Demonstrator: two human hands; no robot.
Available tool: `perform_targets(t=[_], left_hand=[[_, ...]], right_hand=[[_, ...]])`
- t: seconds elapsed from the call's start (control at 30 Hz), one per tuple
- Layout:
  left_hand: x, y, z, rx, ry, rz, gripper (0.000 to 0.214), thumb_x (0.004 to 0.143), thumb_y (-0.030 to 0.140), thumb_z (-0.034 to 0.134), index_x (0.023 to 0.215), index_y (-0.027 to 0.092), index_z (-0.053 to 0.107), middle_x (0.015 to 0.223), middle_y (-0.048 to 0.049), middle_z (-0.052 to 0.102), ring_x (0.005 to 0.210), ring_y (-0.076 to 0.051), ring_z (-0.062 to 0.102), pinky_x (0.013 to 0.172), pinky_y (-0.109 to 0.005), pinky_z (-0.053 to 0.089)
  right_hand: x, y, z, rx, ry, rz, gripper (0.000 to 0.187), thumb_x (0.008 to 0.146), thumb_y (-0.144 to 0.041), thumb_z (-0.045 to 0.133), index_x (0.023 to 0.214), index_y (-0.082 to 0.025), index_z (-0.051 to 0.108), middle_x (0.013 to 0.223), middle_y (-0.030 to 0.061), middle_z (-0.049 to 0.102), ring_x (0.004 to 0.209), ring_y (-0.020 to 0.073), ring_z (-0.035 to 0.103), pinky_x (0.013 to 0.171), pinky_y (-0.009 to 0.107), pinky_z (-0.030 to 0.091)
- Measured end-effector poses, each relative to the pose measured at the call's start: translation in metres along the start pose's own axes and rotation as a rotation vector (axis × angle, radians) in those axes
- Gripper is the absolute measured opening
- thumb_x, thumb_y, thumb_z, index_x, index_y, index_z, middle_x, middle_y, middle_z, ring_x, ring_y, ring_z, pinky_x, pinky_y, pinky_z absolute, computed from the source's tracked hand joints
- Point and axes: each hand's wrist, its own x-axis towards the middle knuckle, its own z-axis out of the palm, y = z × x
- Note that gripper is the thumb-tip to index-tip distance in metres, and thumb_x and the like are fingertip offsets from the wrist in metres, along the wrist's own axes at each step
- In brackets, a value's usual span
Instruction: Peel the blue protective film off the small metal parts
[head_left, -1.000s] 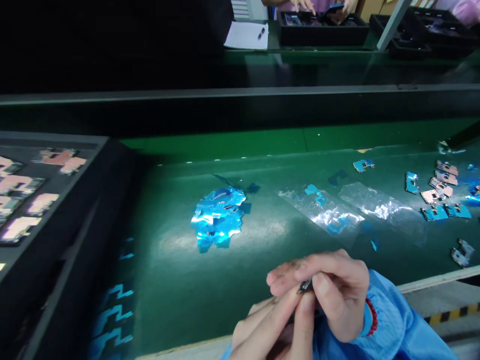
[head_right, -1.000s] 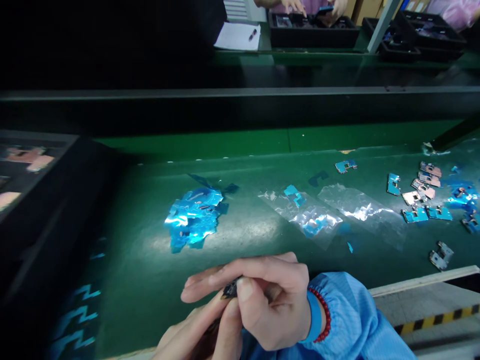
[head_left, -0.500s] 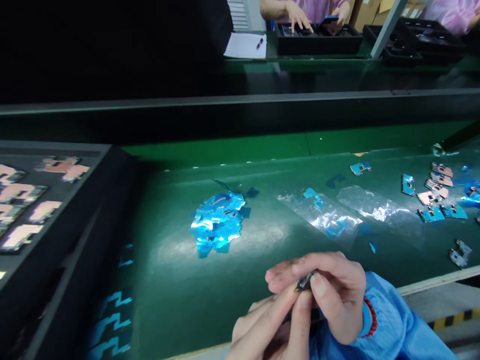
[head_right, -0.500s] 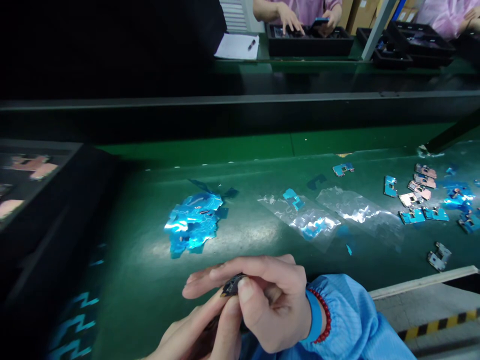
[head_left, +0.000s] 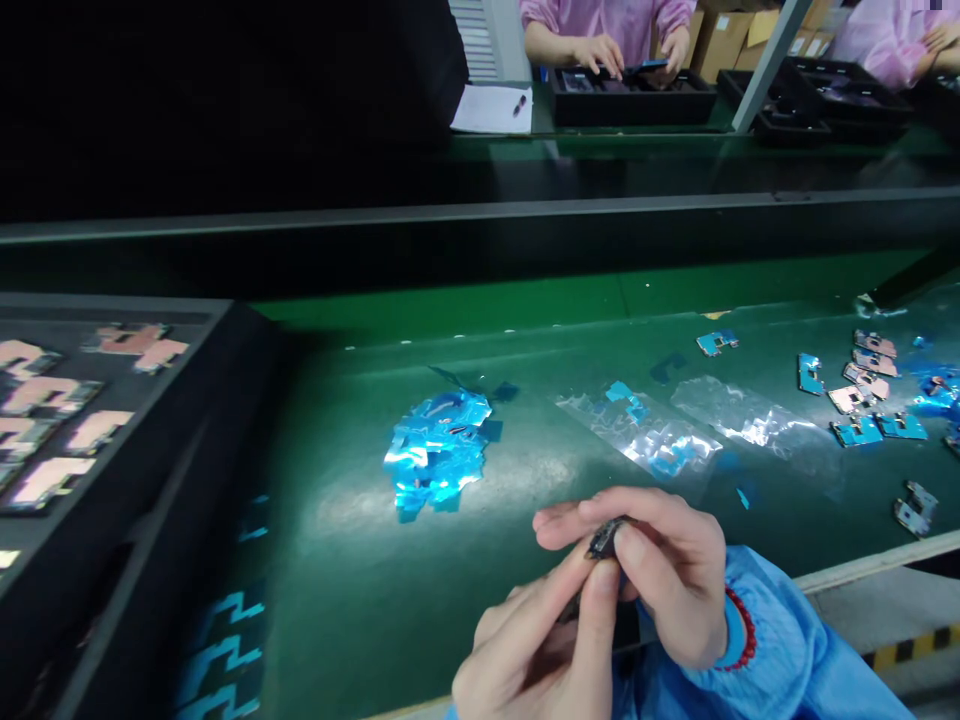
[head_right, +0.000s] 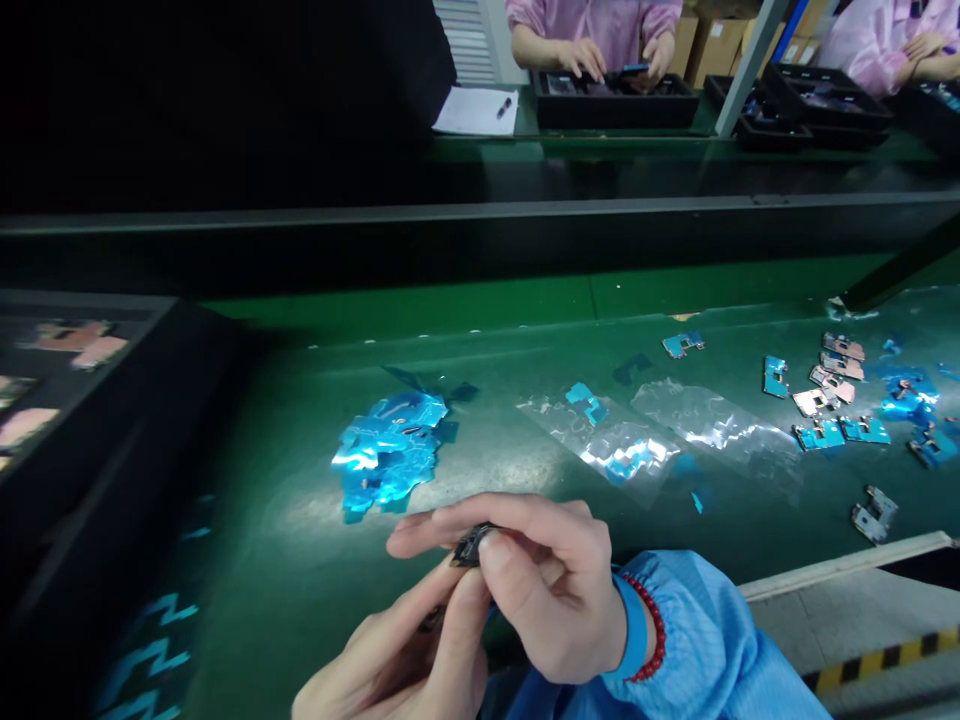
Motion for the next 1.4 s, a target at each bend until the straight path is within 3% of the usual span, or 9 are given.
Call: perform_targets(t=[0.33,0.57,0.67,0.8,0.9,1.1,1.27,1.4], left_hand=[[0.002,-0.002,-0.002,-0.015,-0.019,-0.008,0.042,0.072,0.002,0.07,0.1,0.034,0.071,0.083,0.0091,0.073,0.057,-0.005,0.066,0.057,-0.007,0.053],[0.009,-0.004,0.0,-0.1,-0.077,-0.052,0.043,0.072,0.0,0.069,0.1,0.033,0.071,0.082,0.0056,0.073,0.053,-0.01,0.067,0.053,-0.012,0.056],[0.009,-0.006,0.0,-0.113,-0.066,-0.096,0.04,0.072,0.002,0.069,0.097,0.033,0.072,0.082,0.0045,0.073,0.051,-0.011,0.067,0.05,-0.013,0.056],[0.006,-0.013,-0.001,-0.151,-0.014,-0.22,0.029,0.073,0.008,0.072,0.092,0.03,0.074,0.077,0.0019,0.073,0.046,-0.015,0.065,0.044,-0.017,0.056],[0.005,-0.015,-0.001,-0.174,0.021,-0.266,0.021,0.073,0.012,0.074,0.089,0.026,0.075,0.073,0.0,0.072,0.044,-0.016,0.065,0.041,-0.019,0.056],[0.006,-0.01,0.003,-0.109,0.025,-0.1,0.03,0.073,0.004,0.07,0.092,0.027,0.074,0.08,0.0018,0.073,0.052,-0.013,0.067,0.05,-0.015,0.058],[0.006,-0.012,0.005,-0.014,0.043,-0.002,0.031,0.072,0.004,0.072,0.094,0.025,0.074,0.085,0.001,0.073,0.057,-0.014,0.069,0.056,-0.018,0.06],[0.001,-0.015,0.002,0.046,0.018,-0.039,0.022,0.072,0.012,0.075,0.09,0.024,0.075,0.079,0.0,0.073,0.05,-0.015,0.067,0.052,-0.019,0.059]], right_hand=[[0.002,0.0,-0.002,-0.034,-0.029,0.016,0.032,0.099,-0.014,0.04,0.123,-0.023,0.06,0.113,0.0008,0.067,0.108,0.0169,0.062,0.093,0.028,0.055],[0.001,-0.004,-0.012,-0.168,-0.109,0.077,0.035,0.099,-0.014,0.041,0.129,-0.025,0.055,0.122,0.0021,0.063,0.112,0.0177,0.06,0.098,0.03,0.051],[0.0,-0.003,-0.019,-0.239,-0.056,0.074,0.038,0.096,-0.014,0.046,0.131,-0.028,0.052,0.124,0.0025,0.061,0.112,0.0182,0.059,0.093,0.03,0.054],[-0.002,0.0,-0.03,-0.331,0.034,-0.017,0.037,0.093,-0.011,0.051,0.126,-0.026,0.057,0.122,0.0039,0.062,0.115,0.0203,0.058,0.1,0.035,0.05],[-0.002,0.001,-0.034,-0.395,0.055,-0.031,0.033,0.089,-0.007,0.056,0.117,-0.024,0.063,0.114,0.0037,0.066,0.107,0.0202,0.062,0.093,0.033,0.055],[0.001,0.002,-0.026,-0.61,0.103,-0.213,0.031,0.082,-0.003,0.064,0.107,-0.022,0.067,0.102,0.0042,0.07,0.096,0.022,0.066,0.083,0.037,0.058],[0.004,0.002,-0.03,-0.853,-0.002,-0.399,0.032,0.085,-0.001,0.062,0.111,-0.02,0.066,0.11,0.0069,0.067,0.098,0.0219,0.065,0.084,0.038,0.058],[0.009,-0.003,-0.043,-0.913,-0.112,-0.435,0.02,0.089,-0.004,0.059,0.103,-0.015,0.067,0.117,0.011,0.063,0.101,0.0202,0.064,0.087,0.033,0.057]])
